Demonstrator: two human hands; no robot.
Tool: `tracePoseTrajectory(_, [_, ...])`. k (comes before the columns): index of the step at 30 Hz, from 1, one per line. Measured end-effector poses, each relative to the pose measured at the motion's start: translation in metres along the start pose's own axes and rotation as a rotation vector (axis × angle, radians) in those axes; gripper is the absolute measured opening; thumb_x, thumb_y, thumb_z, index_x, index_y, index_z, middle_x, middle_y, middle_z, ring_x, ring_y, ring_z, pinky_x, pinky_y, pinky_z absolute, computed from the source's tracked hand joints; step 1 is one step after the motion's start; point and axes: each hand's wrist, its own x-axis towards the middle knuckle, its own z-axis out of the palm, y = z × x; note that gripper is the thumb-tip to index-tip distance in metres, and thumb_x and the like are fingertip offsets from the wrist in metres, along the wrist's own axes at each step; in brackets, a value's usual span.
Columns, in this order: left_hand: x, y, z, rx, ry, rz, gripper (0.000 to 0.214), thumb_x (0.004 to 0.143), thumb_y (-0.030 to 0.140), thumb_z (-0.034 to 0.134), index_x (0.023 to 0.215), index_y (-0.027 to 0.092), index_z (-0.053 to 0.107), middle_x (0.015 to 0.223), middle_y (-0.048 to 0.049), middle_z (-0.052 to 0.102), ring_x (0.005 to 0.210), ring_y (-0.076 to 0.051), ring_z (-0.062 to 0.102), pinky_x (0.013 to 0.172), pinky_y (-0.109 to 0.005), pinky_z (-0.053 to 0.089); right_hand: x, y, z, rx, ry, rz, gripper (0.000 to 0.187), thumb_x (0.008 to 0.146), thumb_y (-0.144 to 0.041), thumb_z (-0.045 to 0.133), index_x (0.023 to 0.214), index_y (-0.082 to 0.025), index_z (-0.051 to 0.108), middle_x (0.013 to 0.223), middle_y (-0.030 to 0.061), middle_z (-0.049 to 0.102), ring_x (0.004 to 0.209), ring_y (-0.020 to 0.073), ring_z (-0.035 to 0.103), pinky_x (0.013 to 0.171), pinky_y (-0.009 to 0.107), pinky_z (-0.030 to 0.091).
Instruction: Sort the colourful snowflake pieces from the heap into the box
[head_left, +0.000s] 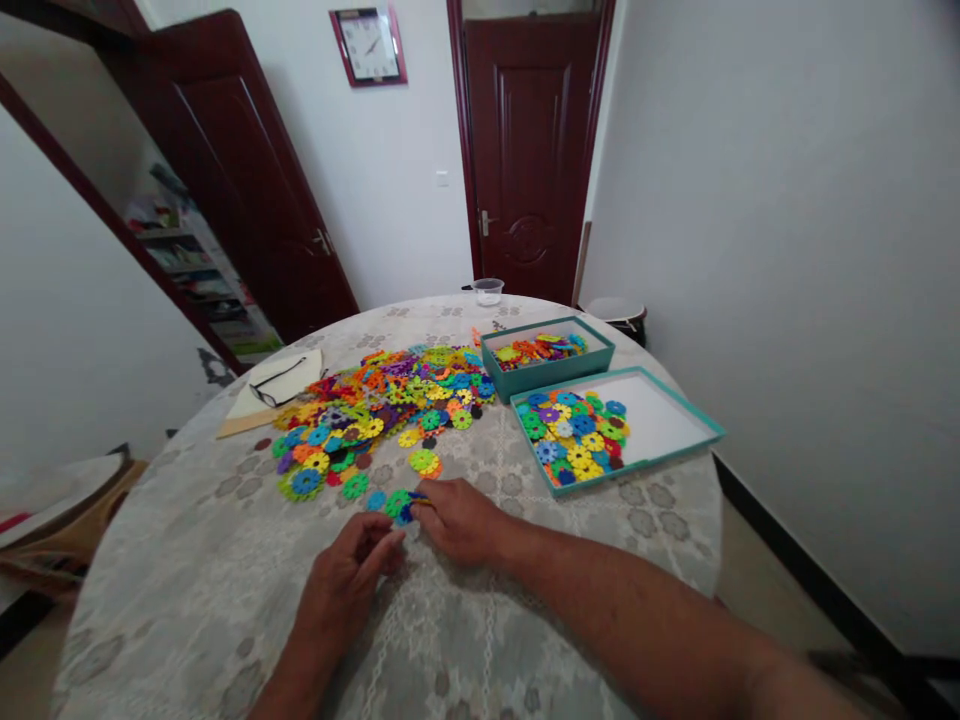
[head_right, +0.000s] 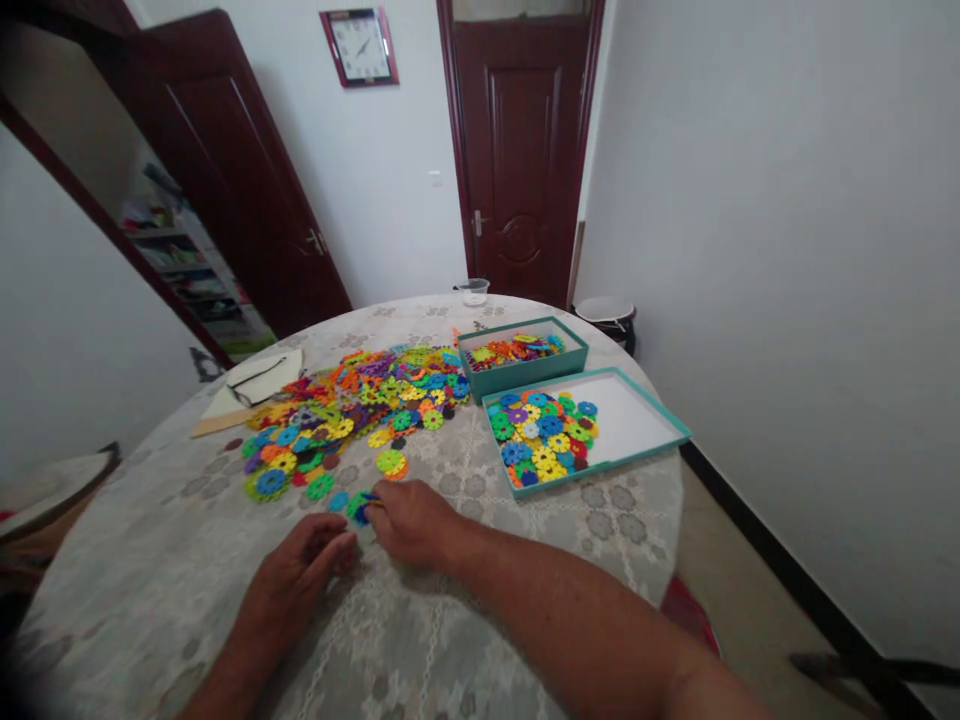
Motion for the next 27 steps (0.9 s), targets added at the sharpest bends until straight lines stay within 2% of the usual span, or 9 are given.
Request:
tracePoseTrajectory(4, [0.001, -0.002, 0.000, 0.043, 0.042, 0.037, 0.043, 0.088, 0.066, 0.062, 0.097, 0.024, 0.064, 0.072, 0.0007, 0.073, 0.066, -0.020, 0.071, 0.066, -0.029, 0.057, 0.006, 0.009, -0.046, -0.240, 0.208, 0.111, 0.018, 0.107, -0.028, 0.046, 0.103, -0.019, 0.061, 0.100, 0.0077, 0.072, 0.089, 0.0191, 0.063, 0.075, 0.028, 0.037])
tracePoseTrajectory(8, [0.000, -0.006, -0.001, 0.055, 0.052, 0.042, 0.043, 0.088, 0.065, 0.061, 0.098, 0.024, 0.066, 0.074, 0.0004, 0.074, 0.067, -0.021, 0.072, 0.066, -0.029, 0.056, -0.010, 0.033, -0.102, -0.522, 0.400, 0.374, 0.020, 0.106, -0.022, 0.042, 0.109, -0.017, 0.061, 0.107, 0.0120, 0.069, 0.095, 0.0229, 0.061, 0.079, 0.031, 0.040])
tracePoseTrajectory(10, [0.000, -0.007, -0.001, 0.078, 0.055, 0.047, 0.043, 0.090, 0.065, 0.059, 0.098, 0.024, 0.066, 0.074, 0.0003, 0.074, 0.068, -0.021, 0.072, 0.066, -0.029, 0.056, -0.023, 0.047, -0.119, -0.617, 0.451, 0.492, 0.020, 0.103, -0.017, 0.043, 0.106, -0.015, 0.063, 0.106, 0.0146, 0.067, 0.099, 0.0258, 0.060, 0.084, 0.034, 0.041])
tracePoseTrajectory(12, [-0.001, -0.007, 0.000, 0.120, 0.061, 0.060, 0.043, 0.093, 0.065, 0.055, 0.099, 0.023, 0.065, 0.073, 0.0004, 0.074, 0.067, -0.021, 0.072, 0.066, -0.029, 0.056, -0.032, 0.059, -0.125, -0.657, 0.513, 0.538, 0.018, 0.100, -0.015, 0.048, 0.108, -0.013, 0.064, 0.110, 0.0174, 0.066, 0.108, 0.0294, 0.056, 0.092, 0.038, 0.042])
tracePoseTrajectory(14, [-0.001, -0.007, 0.000, 0.177, 0.080, 0.073, 0.042, 0.094, 0.064, 0.053, 0.098, 0.023, 0.065, 0.071, 0.0005, 0.073, 0.066, -0.021, 0.071, 0.065, -0.029, 0.055, -0.035, 0.063, -0.119, -0.642, 0.581, 0.490, 0.023, 0.098, -0.017, 0.053, 0.117, -0.011, 0.063, 0.118, 0.0192, 0.063, 0.117, 0.0319, 0.052, 0.099, 0.042, 0.041])
tracePoseTrajectory(17, [-0.003, -0.006, 0.000, 0.256, 0.126, 0.083, 0.042, 0.095, 0.063, 0.050, 0.099, 0.024, 0.065, 0.069, 0.0005, 0.073, 0.064, -0.021, 0.071, 0.064, -0.029, 0.055, -0.028, 0.053, -0.095, -0.560, 0.591, 0.259, 0.027, 0.098, -0.019, 0.055, 0.123, -0.011, 0.062, 0.124, 0.0181, 0.062, 0.122, 0.0309, 0.048, 0.106, 0.044, 0.039])
tracePoseTrajectory(20, [-0.003, -0.005, 0.001, 0.319, 0.186, 0.113, 0.040, 0.095, 0.061, 0.050, 0.100, 0.024, 0.066, 0.073, -0.0002, 0.075, 0.066, -0.022, 0.072, 0.065, -0.030, 0.055, -0.019, 0.030, -0.060, -0.481, 0.463, -0.037, 0.021, 0.099, -0.019, 0.054, 0.116, -0.014, 0.064, 0.121, 0.0154, 0.063, 0.119, 0.0285, 0.049, 0.106, 0.043, 0.041])
tracePoseTrajectory(22, [-0.003, -0.005, 0.001, 0.353, 0.209, 0.145, 0.039, 0.094, 0.059, 0.051, 0.098, 0.024, 0.067, 0.077, -0.0007, 0.076, 0.068, -0.022, 0.073, 0.066, -0.030, 0.056, -0.017, 0.016, -0.035, -0.451, 0.336, -0.186, 0.016, 0.098, -0.022, 0.056, 0.109, -0.016, 0.065, 0.114, 0.0125, 0.065, 0.113, 0.0270, 0.052, 0.100, 0.040, 0.045])
tracePoseTrajectory(27, [0.000, -0.007, 0.004, 0.415, 0.225, 0.217, 0.035, 0.092, 0.057, 0.055, 0.096, 0.025, 0.068, 0.085, -0.0020, 0.079, 0.073, -0.022, 0.075, 0.069, -0.030, 0.057, -0.019, 0.006, 0.006, -0.437, 0.102, -0.349, 0.015, 0.097, -0.026, 0.057, 0.104, -0.016, 0.066, 0.104, 0.0104, 0.066, 0.102, 0.0247, 0.055, 0.088, 0.036, 0.049])
